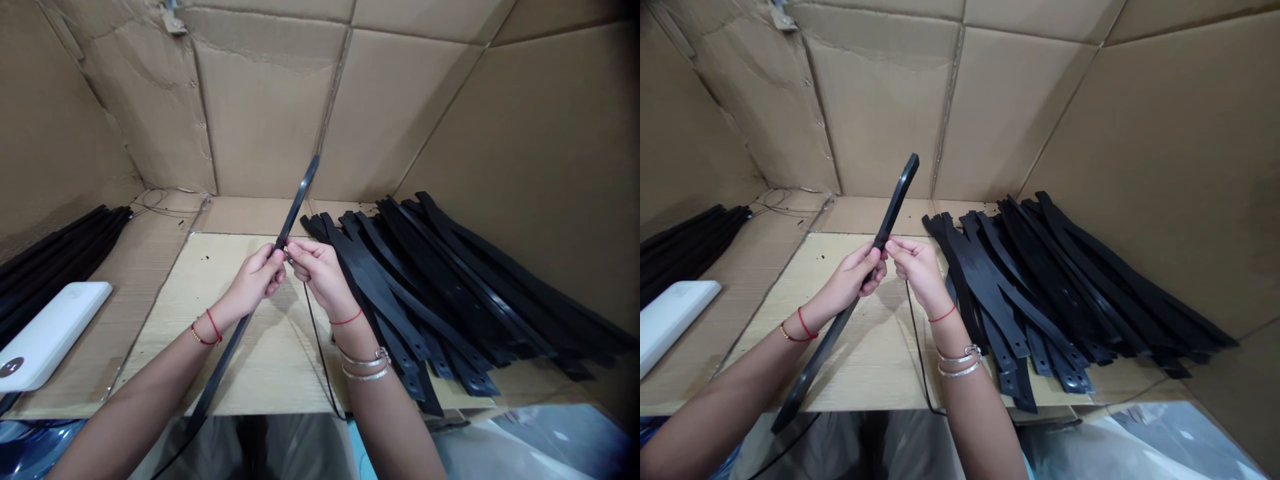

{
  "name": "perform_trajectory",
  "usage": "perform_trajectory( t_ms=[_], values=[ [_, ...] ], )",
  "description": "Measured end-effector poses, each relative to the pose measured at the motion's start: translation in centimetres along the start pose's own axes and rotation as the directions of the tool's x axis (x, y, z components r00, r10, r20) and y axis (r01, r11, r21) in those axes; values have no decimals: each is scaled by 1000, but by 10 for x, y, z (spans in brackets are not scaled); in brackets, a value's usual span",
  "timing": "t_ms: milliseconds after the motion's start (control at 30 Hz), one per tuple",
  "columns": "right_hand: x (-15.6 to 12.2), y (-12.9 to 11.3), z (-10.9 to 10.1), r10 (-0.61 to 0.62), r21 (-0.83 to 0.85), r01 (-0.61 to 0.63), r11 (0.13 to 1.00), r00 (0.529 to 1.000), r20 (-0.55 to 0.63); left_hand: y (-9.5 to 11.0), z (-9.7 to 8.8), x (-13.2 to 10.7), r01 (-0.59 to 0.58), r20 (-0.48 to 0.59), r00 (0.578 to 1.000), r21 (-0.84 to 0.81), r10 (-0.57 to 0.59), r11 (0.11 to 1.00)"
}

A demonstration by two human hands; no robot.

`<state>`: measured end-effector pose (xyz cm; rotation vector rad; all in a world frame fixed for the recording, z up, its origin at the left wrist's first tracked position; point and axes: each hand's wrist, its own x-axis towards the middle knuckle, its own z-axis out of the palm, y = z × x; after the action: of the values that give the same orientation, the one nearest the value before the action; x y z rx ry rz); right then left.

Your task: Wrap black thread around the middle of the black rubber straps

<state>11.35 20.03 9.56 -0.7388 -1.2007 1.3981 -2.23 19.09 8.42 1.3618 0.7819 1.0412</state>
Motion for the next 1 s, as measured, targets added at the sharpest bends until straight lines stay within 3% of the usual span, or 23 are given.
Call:
perform_trajectory(
  t_ms=[167,333,533,700,1000],
  values=[
    [0,2,4,-71,-12,71,997,996,-51,5,-3,1,16,67,998,-187,-4,982],
    [0,5,9,-96,5,98,995,987,-126,6,1,0,-8,84,996,-252,29,968],
    [-1,1,7,-44,29,46,999,996,-75,8,-6,-1,63,149,989,-297,-19,953],
    [0,4,6,-72,13,74,997,989,-130,12,-10,-4,160,186,977,-294,-108,942],
    [-3,12,10,-148,18,154,988,971,-187,6,4,-9,73,126,991,-203,-48,977]
  ],
)
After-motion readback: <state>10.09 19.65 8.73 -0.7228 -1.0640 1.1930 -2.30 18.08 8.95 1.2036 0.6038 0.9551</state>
